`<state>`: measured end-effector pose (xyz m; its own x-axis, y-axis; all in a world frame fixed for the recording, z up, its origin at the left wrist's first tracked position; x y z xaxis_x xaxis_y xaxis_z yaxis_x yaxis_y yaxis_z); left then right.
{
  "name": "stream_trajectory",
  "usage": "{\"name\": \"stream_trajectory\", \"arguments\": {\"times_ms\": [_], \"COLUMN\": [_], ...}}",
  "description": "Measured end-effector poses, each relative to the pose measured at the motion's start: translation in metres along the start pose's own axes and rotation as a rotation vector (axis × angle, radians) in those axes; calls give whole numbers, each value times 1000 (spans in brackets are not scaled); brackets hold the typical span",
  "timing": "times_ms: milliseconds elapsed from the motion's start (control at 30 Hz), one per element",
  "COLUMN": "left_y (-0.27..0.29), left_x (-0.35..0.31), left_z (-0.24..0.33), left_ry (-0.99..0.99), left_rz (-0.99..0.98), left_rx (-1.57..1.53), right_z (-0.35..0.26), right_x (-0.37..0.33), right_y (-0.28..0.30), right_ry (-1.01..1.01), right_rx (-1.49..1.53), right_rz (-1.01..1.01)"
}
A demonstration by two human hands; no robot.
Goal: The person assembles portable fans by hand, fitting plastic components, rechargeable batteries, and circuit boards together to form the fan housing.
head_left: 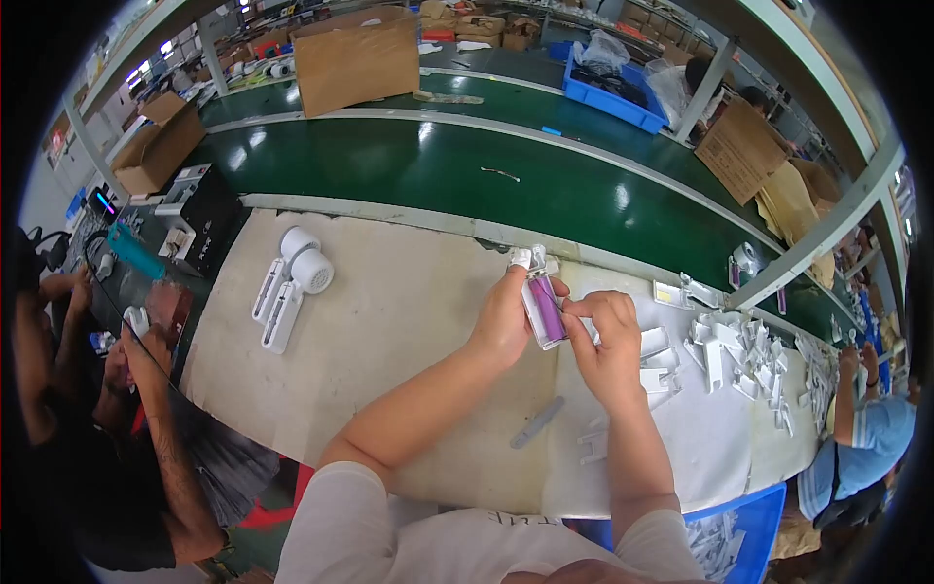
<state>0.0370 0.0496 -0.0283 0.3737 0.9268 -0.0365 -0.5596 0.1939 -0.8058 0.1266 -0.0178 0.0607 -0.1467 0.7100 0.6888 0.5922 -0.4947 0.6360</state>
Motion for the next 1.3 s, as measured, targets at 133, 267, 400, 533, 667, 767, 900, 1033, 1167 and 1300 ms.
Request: {"name": "stream_trajectory", "arguments": {"times_ms": [133, 267, 400, 533, 667, 767, 900, 1033, 1167, 1300], "left_y": [3, 8, -16, -30, -20, -7, -14, -16, -17, -14], "left_x": [4, 4, -10, -25, -14, -3, -7, -11, -10, -9], "left_z": [-8, -5, -16, -15, 0, 9, 7, 8, 6, 7], "left_ry": [96, 210, 487, 591, 372, 206, 283, 303, 275, 247], "left_rz": [1, 26, -248, -404, -244, -131, -191, -218, -236, -234], "left_rx": [78, 61, 116, 78, 437, 629, 660, 672, 802, 822], "right_z": [5, 32, 57, 43, 49, 53, 43, 33, 28, 20], "right_x": [-5, -3, -11, -15, -1, 2, 2, 2, 3, 7], "right_y": [-6, -1, -16, -23, 5, 22, 31, 35, 38, 40], "right_ry": [87, 2, -238, -322, -180, -112, 88, 211, 242, 285], "right_rx": [42, 260, 181, 510, 49, -72, -176, -208, -248, -251], "right_rz": [-164, -159, -301, -447, -268, -143, 11, 109, 105, 109]}}
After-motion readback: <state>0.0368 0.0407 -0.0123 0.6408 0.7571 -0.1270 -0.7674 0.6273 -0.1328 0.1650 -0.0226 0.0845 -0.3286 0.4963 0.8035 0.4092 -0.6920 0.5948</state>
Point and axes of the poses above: each hand's wrist, its own x-axis towards the middle knuckle, its own y-axis out of the back of the hand, z = x × y, the point moved 8 cm from there along x, towards the middle knuckle, and after that the axes turned 5 degrees about -x, right-handed, at the moved point
